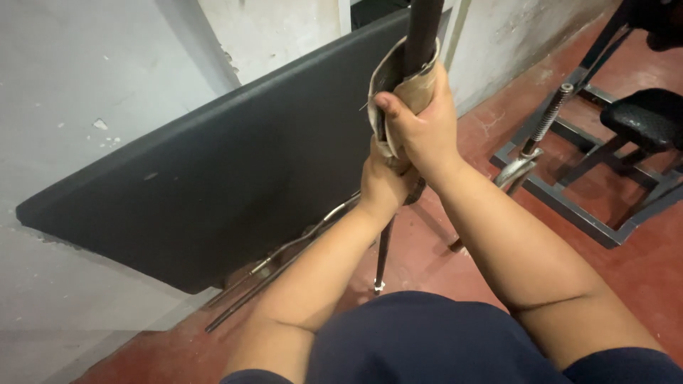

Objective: The recorder wipes down several metal bars and fitness equipment components using a cloth.

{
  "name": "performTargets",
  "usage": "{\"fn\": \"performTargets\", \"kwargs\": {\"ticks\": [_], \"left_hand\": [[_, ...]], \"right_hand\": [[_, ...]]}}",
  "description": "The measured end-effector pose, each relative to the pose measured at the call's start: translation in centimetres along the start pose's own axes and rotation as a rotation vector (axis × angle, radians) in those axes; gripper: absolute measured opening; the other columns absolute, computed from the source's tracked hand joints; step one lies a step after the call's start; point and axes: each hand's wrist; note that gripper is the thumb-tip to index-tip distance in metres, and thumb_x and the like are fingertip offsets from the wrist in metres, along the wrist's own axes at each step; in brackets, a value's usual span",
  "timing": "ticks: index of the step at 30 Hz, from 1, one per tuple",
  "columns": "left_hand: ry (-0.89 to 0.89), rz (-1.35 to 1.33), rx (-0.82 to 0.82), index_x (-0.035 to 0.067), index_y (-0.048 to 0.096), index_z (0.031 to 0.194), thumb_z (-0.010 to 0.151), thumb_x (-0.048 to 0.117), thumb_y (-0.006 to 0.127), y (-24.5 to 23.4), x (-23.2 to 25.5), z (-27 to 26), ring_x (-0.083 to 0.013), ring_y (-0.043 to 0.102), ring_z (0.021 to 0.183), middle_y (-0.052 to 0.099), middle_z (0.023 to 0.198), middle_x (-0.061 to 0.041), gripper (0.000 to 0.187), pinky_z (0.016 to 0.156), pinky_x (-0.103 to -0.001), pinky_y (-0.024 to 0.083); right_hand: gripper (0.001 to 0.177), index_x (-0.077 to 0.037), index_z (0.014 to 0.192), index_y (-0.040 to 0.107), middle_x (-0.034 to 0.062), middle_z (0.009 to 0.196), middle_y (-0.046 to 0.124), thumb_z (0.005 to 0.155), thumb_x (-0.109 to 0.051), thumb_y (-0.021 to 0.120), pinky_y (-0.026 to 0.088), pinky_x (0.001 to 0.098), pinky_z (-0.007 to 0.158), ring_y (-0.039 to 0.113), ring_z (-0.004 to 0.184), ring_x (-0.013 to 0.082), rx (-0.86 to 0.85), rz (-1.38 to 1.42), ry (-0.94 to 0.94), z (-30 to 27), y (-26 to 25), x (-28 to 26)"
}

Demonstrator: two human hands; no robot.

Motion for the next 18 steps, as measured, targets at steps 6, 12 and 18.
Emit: {"fn": "performTargets", "kwargs": {"ticks": [6,12,18], "left_hand": [[0.027,0.017,0.004,0.003,0.042,0.140,0.082,0.019,0.079,-0.1,-2.2,-0.9,-0.0330,0.074,0.104,0.073,0.114,-0.017,0.070,0.085,-0.041,0.058],[-0.138,0.072,-0.086,0.001,0.043,0.135,0.082,0.014,0.079,0.3,-6.5,-2.2,-0.0339,0.074,0.101,0.073,0.107,-0.018,0.065,0.084,-0.042,0.058],[-0.183,0.098,-0.346,0.000,0.049,0.134,0.083,0.014,0.076,-1.5,-15.4,-7.3,-0.0295,0.067,0.109,0.068,0.119,-0.016,0.060,0.089,-0.040,0.054]], "right_hand": [[0.066,-0.003,0.142,0.050,0.0076,0.123,0.067,0.094,-0.026,0.088,0.053,0.0329,0.102,0.065,0.114,0.0185,0.031,-0.173,0.023,-2.0,0.1,3.7],[0.063,-0.004,0.140,0.051,0.0087,0.120,0.068,0.092,-0.023,0.086,0.053,0.0336,0.101,0.066,0.113,0.0195,0.029,-0.228,0.075,-4.2,0.3,5.8],[0.059,-0.004,0.138,0.050,0.0075,0.120,0.066,0.092,-0.018,0.085,0.052,0.0331,0.099,0.063,0.112,0.0179,0.042,-0.152,0.118,-6.3,0.3,8.5]]}}
Point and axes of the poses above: each hand's wrist, its own z-axis towards the middle knuckle, its own y-axis out of the palm, x = y × z
